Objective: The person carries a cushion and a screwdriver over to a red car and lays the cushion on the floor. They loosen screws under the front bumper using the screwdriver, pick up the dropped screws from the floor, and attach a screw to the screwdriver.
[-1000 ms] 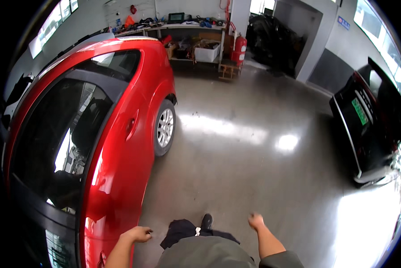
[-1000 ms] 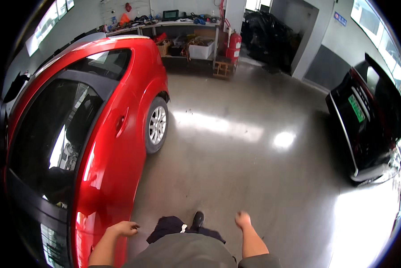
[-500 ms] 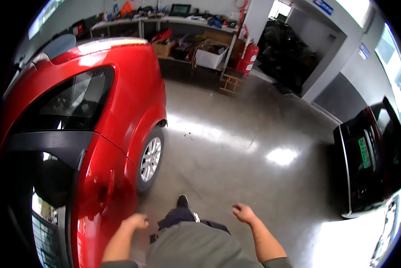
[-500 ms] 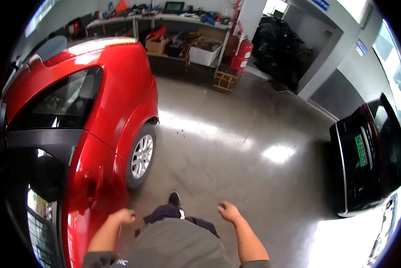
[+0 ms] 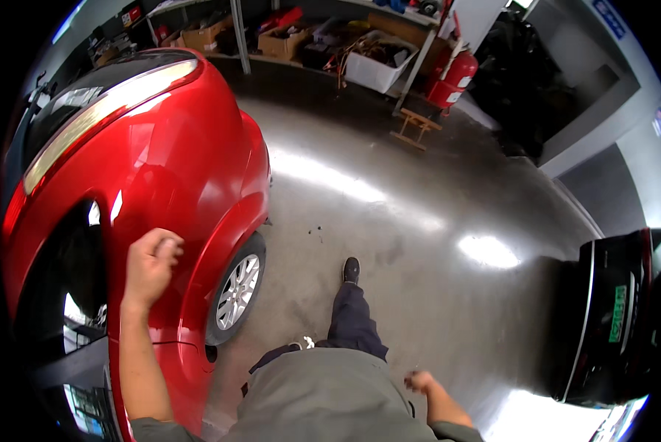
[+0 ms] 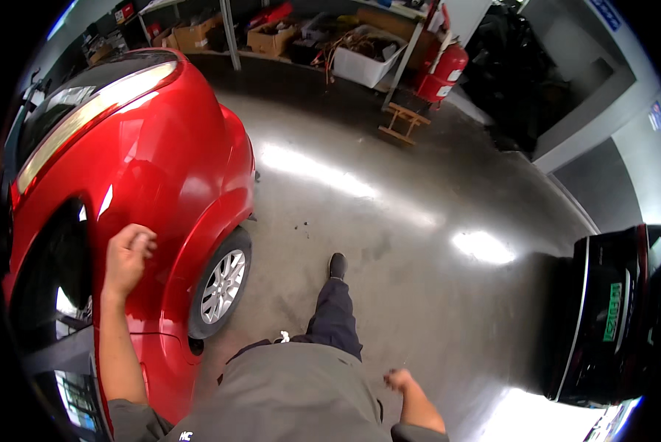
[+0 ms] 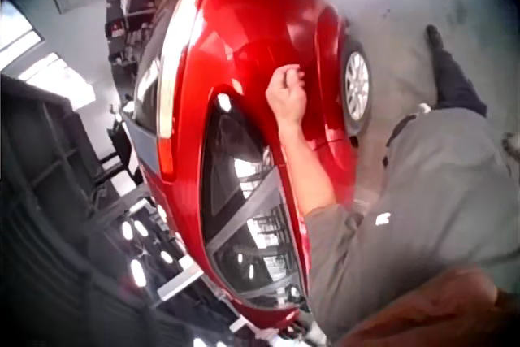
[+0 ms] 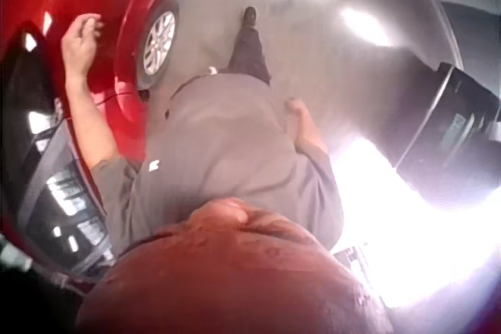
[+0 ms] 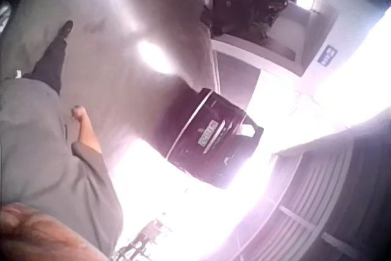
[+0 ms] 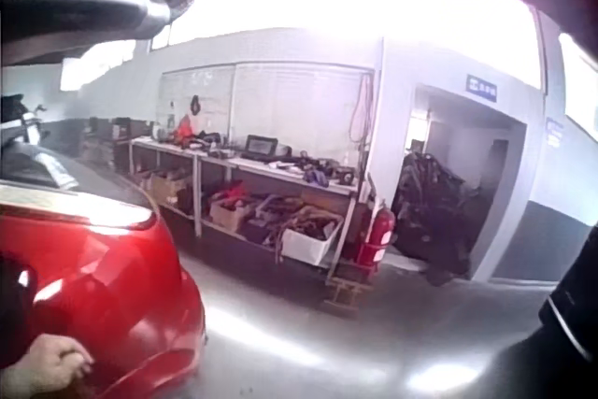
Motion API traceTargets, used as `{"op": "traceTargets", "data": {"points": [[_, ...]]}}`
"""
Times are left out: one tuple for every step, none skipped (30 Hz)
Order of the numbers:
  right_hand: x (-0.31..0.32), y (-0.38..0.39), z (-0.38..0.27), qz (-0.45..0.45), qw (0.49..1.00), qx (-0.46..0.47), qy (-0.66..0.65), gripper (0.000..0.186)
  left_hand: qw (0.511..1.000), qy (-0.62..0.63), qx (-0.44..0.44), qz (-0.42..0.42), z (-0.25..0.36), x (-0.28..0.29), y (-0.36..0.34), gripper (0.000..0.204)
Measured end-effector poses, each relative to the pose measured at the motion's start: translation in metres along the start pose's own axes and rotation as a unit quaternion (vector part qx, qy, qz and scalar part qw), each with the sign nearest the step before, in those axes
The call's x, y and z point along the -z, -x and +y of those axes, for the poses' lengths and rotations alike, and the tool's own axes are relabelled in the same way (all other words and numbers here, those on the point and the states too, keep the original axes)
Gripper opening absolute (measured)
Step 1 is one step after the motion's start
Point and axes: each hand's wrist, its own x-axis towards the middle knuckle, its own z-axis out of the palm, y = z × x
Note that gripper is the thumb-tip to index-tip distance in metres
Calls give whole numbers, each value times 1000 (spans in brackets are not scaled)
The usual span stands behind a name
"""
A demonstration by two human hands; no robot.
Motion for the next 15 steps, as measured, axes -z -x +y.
{"op": "traceTargets", "data": {"points": [[37, -24, -42, 82, 994, 40, 56, 25, 1000, 1, 9, 29, -2, -4, -25, 20], [74, -40, -98, 137, 983, 102, 71, 26, 997, -7, 65, 49, -5, -3, -45, 23], [101, -39, -184, 163, 965, 157, 131, 29, 992, -29, 97, 78, -14, 5, -52, 25], [134, -55, -240, 236, 918, 261, 183, 30, 988, -44, 121, 89, -24, 4, -69, 26], [151, -54, -305, 216, 936, 276, 20, 31, 982, -64, 150, 98, -31, 9, -74, 27], [159, -19, -394, 177, 939, 291, -32, 31, 973, -85, 183, 115, -37, 14, -71, 28], [184, -38, -440, 73, 923, 336, -173, 33, 967, -100, 206, 114, -49, 6, -87, 31], [203, -54, -486, 27, 912, 358, -197, 32, 959, -131, 218, 122, -54, -2, -98, 34], [213, -70, -522, -20, 901, 373, -221, 32, 950, -149, 251, 115, -62, -2, -104, 36], [216, -95, -553, -16, 905, 362, -222, 32, 925, -147, 298, 186, -79, -4, -102, 39], [214, -123, -574, -16, 911, 349, -220, 32, 912, -118, 316, 234, -99, 10, -95, 42], [211, -163, -586, -21, 918, 330, -220, 32, 891, -100, 343, 280, -104, 7, -96, 44], [209, -209, -597, 4, 931, 324, -167, 29, 887, -105, 356, 276, -100, 5, -100, 45], [202, -252, -603, 24, 942, 317, -112, 26, 861, -116, 378, 320, -101, 5, -101, 45], [188, -294, -601, 14, 948, 298, -109, 26, 854, -141, 367, 340, -97, -5, -105, 45]]}}
